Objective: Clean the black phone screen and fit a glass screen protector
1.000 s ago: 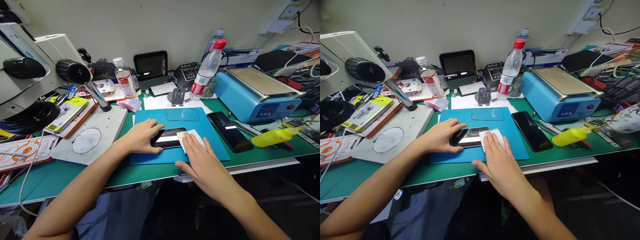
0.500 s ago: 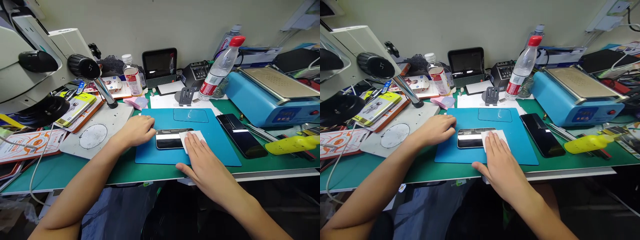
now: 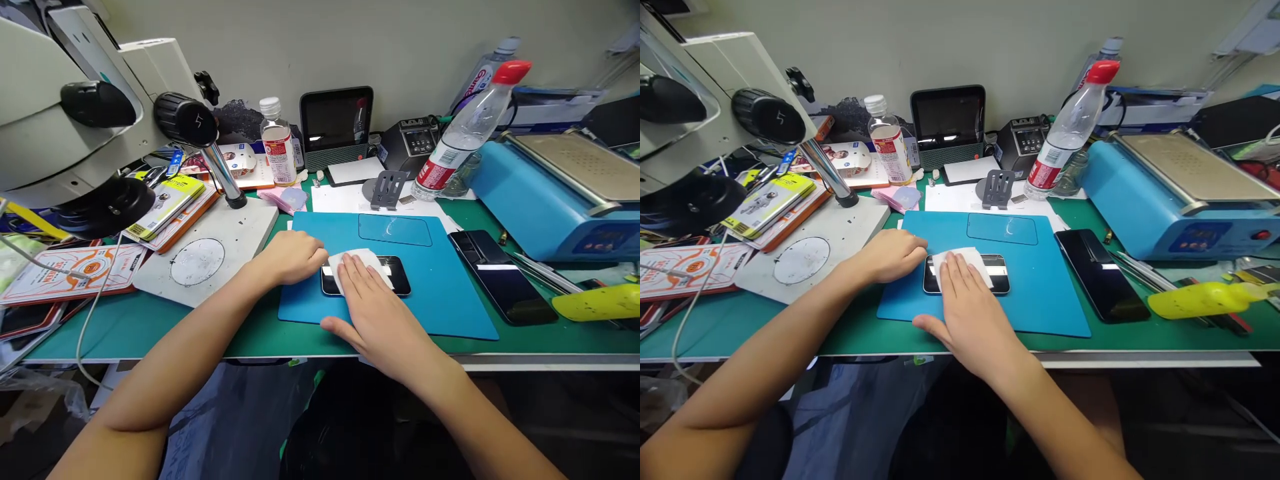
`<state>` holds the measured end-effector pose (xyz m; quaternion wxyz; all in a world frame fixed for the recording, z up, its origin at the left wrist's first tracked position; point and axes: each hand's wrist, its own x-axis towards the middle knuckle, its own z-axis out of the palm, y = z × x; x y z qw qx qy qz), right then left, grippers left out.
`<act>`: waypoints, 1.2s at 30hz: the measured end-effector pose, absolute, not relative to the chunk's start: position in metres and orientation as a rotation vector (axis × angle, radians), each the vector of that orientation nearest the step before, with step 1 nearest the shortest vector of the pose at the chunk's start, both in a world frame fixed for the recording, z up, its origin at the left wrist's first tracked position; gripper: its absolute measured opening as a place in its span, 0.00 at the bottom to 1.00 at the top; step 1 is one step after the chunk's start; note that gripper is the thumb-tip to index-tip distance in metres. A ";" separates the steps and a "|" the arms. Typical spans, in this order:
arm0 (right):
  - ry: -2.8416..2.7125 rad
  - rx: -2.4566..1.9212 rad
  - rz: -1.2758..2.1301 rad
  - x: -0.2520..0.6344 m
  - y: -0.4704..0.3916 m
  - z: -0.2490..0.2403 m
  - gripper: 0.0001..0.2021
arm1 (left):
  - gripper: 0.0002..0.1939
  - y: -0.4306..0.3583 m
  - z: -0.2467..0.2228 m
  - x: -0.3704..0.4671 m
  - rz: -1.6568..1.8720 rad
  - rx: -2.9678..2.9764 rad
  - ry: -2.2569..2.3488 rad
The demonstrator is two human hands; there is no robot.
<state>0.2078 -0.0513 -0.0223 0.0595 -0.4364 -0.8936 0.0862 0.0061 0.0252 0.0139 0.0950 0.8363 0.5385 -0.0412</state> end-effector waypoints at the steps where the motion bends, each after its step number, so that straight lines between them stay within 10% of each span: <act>1: -2.719 -1.298 0.274 0.203 -0.050 -0.021 0.50 | 0.22 0.025 0.013 0.006 -0.112 2.475 1.588; 26: -2.831 -1.089 0.236 0.244 -0.061 -0.017 0.40 | 0.20 0.024 0.013 0.005 0.057 2.433 1.507; 36: -2.760 -1.253 0.326 0.187 -0.044 -0.015 0.53 | 0.21 0.022 0.011 0.007 0.266 2.401 1.542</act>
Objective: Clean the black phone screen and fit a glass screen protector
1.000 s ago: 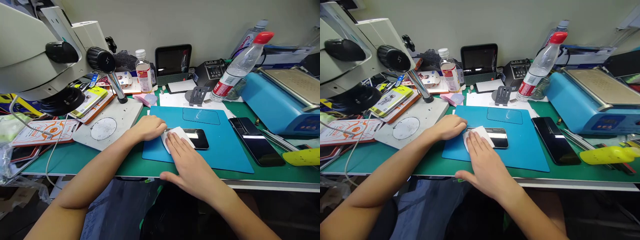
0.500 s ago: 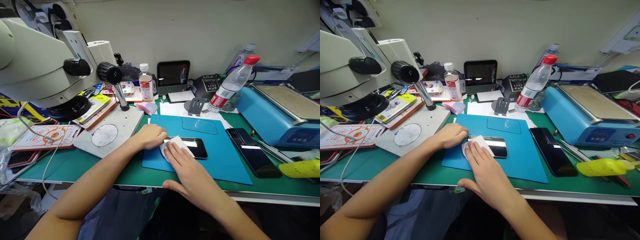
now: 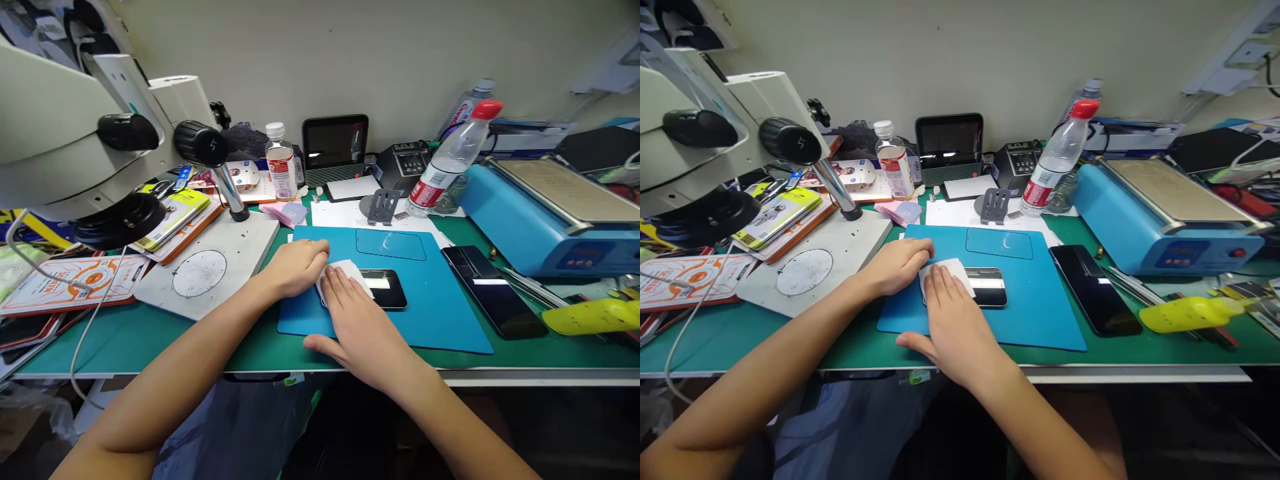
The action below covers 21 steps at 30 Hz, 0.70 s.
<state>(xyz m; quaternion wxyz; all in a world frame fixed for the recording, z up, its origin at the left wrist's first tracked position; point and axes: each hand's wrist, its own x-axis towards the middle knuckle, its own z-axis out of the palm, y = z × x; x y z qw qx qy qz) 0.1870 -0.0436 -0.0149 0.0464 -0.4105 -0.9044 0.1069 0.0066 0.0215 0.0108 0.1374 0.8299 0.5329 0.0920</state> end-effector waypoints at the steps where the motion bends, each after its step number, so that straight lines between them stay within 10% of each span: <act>1: -2.751 -1.259 0.352 0.183 -0.039 -0.013 0.54 | 0.21 0.021 0.010 0.007 0.319 2.391 1.527; 21: -2.569 -1.527 0.192 0.251 -0.052 -0.025 0.45 | 0.23 0.020 0.001 0.008 0.435 2.372 1.485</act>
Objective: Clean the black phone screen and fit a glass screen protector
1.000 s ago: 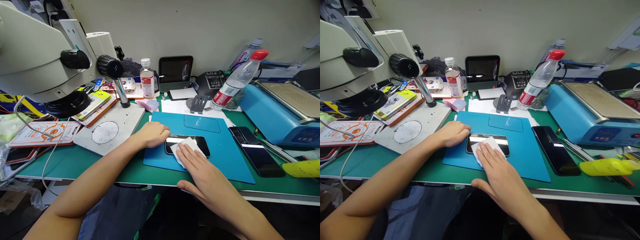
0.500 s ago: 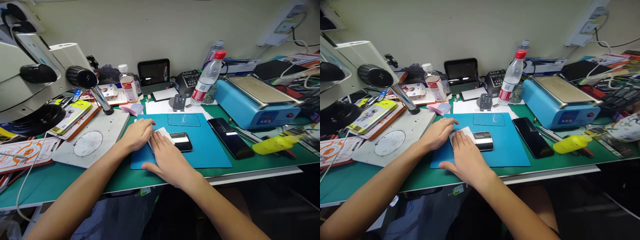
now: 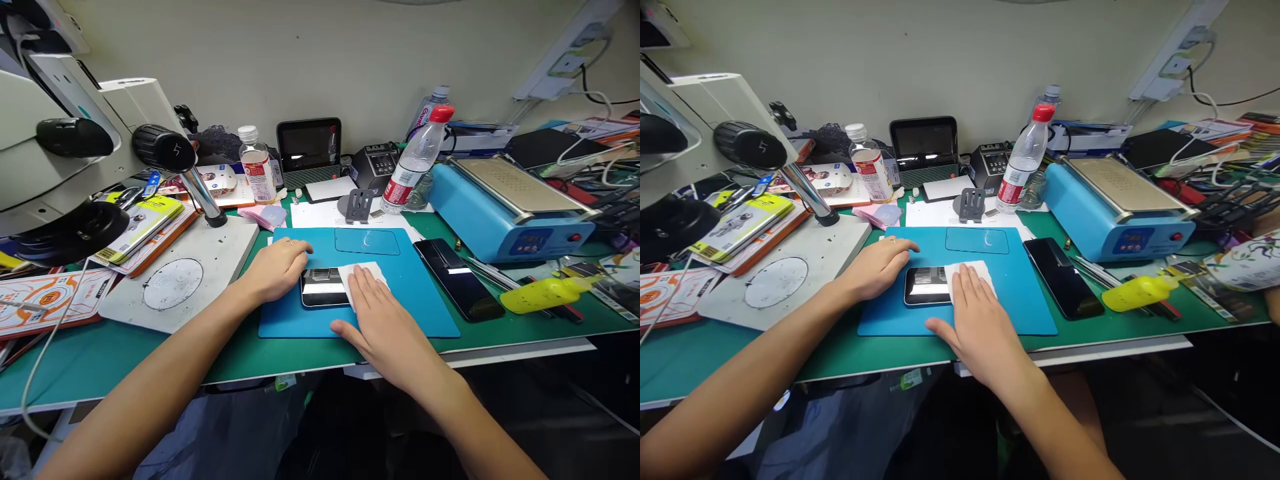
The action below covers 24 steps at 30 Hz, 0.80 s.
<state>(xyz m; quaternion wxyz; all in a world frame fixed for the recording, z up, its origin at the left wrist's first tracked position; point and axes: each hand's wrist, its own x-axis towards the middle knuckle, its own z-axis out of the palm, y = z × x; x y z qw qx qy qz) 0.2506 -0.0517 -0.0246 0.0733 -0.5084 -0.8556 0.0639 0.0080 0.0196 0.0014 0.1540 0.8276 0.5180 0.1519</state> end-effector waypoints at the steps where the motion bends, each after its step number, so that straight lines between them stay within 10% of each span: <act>1: -2.547 -1.560 0.207 0.243 -0.048 -0.023 0.47 | 0.23 0.019 0.001 0.008 0.435 2.373 1.486; 11: -2.559 -1.448 0.389 0.155 -0.058 -0.017 0.54 | 0.24 0.020 0.003 0.008 0.457 2.359 1.516; 24: -2.532 -1.686 0.165 0.246 -0.053 -0.029 0.51 | 0.25 0.020 0.008 0.009 0.454 2.294 1.523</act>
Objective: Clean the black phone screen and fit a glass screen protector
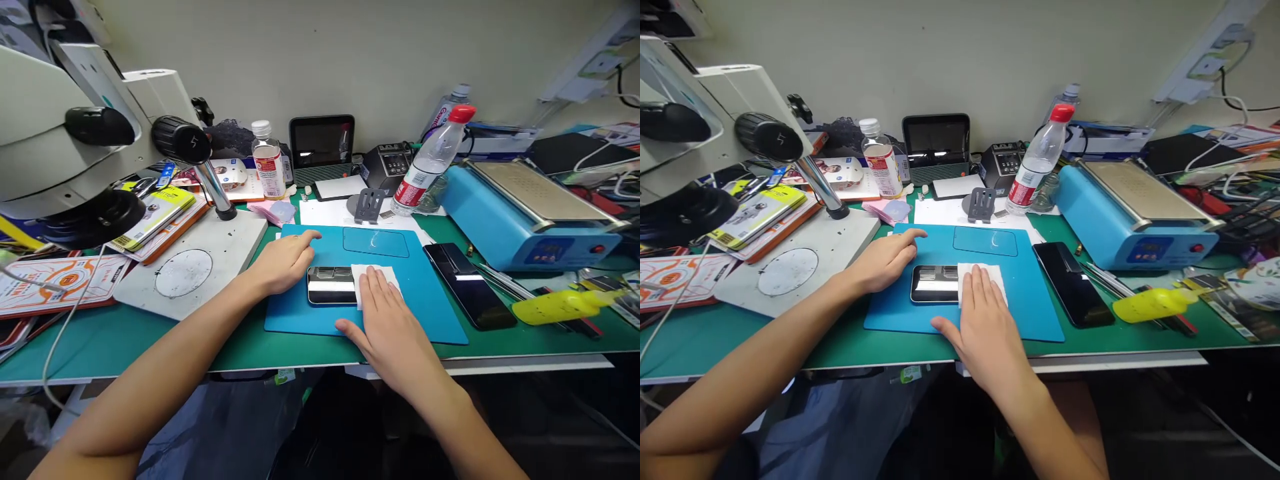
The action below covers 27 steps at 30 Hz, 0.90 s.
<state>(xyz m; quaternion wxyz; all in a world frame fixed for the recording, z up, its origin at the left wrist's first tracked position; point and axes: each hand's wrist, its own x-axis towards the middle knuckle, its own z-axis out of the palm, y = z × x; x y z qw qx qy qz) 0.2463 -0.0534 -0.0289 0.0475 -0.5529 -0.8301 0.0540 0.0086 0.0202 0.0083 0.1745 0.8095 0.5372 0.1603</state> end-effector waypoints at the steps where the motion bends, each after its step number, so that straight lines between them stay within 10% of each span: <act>1: -2.511 -1.718 0.180 0.238 -0.050 -0.029 0.52 | 0.26 0.020 0.009 0.009 0.452 2.296 1.527; 27: -2.443 -1.693 0.210 0.191 -0.051 -0.030 0.51 | 0.28 0.022 0.005 0.007 0.487 2.268 1.485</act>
